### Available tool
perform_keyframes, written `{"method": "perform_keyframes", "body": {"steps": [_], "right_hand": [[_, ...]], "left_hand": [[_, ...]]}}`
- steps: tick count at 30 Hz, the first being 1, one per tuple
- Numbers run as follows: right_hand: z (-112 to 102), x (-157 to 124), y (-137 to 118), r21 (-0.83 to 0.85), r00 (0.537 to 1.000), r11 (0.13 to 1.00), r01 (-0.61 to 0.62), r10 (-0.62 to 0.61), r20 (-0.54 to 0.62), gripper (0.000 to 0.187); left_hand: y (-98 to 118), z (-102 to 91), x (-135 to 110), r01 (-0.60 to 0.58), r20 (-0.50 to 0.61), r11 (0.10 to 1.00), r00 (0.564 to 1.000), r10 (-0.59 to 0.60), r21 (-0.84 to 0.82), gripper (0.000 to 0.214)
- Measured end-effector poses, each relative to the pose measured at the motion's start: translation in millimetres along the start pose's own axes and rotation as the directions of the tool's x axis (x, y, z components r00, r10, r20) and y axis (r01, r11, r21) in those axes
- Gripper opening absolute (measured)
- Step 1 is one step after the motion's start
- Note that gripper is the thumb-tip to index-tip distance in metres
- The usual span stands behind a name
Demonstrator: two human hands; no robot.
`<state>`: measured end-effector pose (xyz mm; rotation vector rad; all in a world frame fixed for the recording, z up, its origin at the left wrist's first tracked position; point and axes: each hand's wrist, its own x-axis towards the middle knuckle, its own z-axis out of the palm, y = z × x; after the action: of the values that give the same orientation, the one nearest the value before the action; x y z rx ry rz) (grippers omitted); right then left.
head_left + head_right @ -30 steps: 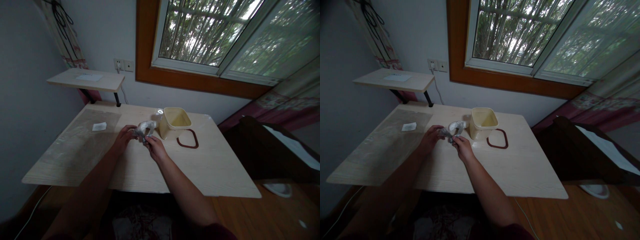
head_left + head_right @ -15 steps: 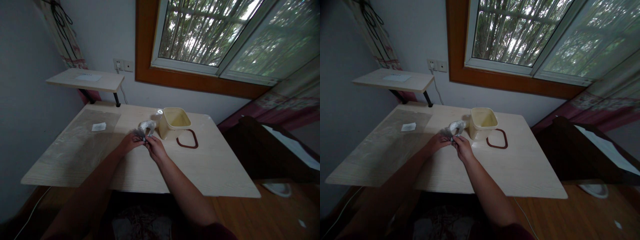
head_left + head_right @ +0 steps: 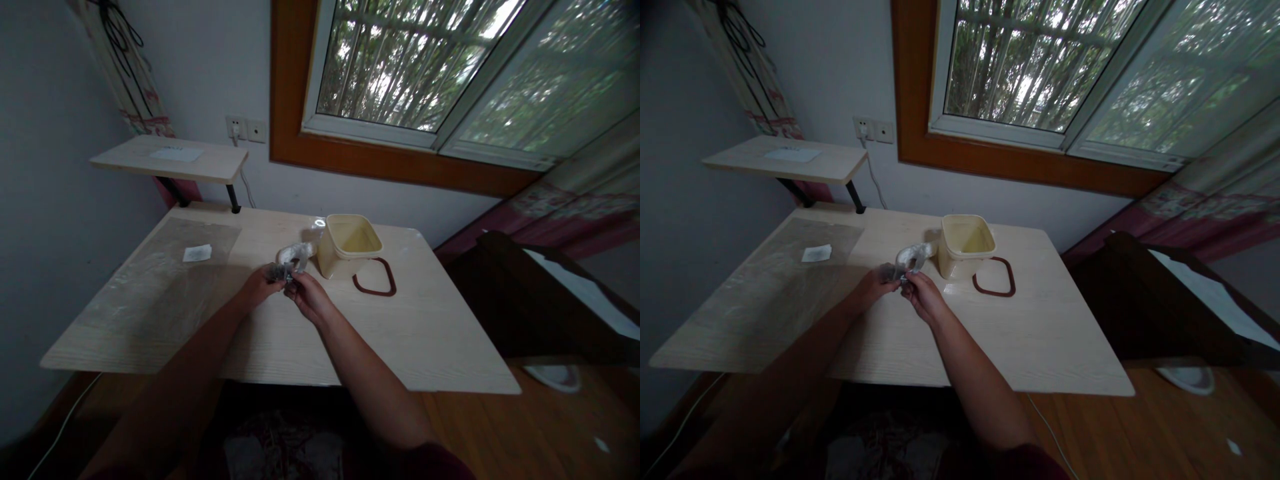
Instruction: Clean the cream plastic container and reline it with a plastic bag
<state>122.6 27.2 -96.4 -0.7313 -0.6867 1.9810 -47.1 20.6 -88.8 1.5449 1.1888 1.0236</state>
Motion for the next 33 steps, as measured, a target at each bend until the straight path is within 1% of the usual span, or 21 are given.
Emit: {"method": "perform_keyframes", "body": {"steps": [2,8,11,15,17,20,23,26,28,31,33], "right_hand": [[-0.7,-0.1,-0.4,-0.015,1.0,1.0,-0.007,0.007,0.011,0.031],[-4.1,-2.3,-2.3,-0.104,0.998,0.995,-0.005,0.012,0.059,0.039],[-3.8,-4.0,-3.8,-0.138,0.998,0.99,0.009,0.0,0.062,0.036],[-3.2,-4.3,-2.7,-0.171,0.996,0.983,0.071,-0.062,0.057,0.031],[-4.8,-2.9,-0.2,-0.198,0.995,0.975,0.1,-0.091,0.05,0.029],[-8.7,0.1,4.2,-0.266,0.989,0.952,0.151,-0.144,0.044,0.027],[-11.8,2.7,7.1,-0.338,0.983,0.923,0.183,-0.177,0.049,0.025],[-12.4,4.1,7.5,-0.398,0.976,0.892,0.215,-0.215,0.045,0.025],[-12.0,4.5,6.6,-0.417,0.974,0.882,0.218,-0.223,0.038,0.028],[-12.1,4.7,4.3,-0.448,0.978,0.872,0.199,-0.205,0.035,0.03],[-13.0,4.7,2.6,-0.488,0.978,0.85,0.2,-0.2,0.052,0.025]], "left_hand": [[3.1,-1.1,-1.2,-0.013,-0.013,0.999,1.0,0.014,0.035,0.015],[3.0,-1.8,-4.2,0.005,0.037,0.999,0.999,-0.003,-0.052,0.018],[-1.4,-2.3,-3.5,0.032,0.055,0.998,0.998,-0.029,-0.059,0.02],[-7.6,-2.9,-1.1,0.105,0.038,0.993,0.994,-0.103,-0.055,0.023],[-7.8,-3.8,-0.8,0.116,0.036,0.991,0.993,-0.114,-0.061,0.022],[-4.0,-5.7,-2.1,0.108,0.049,0.993,0.993,-0.106,-0.045,0.019],[0.8,-7.0,-3.8,0.113,0.031,0.993,0.993,-0.112,-0.043,0.018],[3.0,-7.5,-4.4,0.126,0.032,0.991,0.992,-0.125,-0.038,0.021],[2.2,-7.7,-4.3,0.112,0.032,0.993,0.993,-0.111,-0.041,0.024],[-2.1,-7.6,-4.1,0.097,0.044,0.99,0.995,-0.093,-0.101,0.031],[-6.0,-6.9,-4.0,0.101,0.053,0.982,0.994,-0.094,-0.16,0.034]]}}
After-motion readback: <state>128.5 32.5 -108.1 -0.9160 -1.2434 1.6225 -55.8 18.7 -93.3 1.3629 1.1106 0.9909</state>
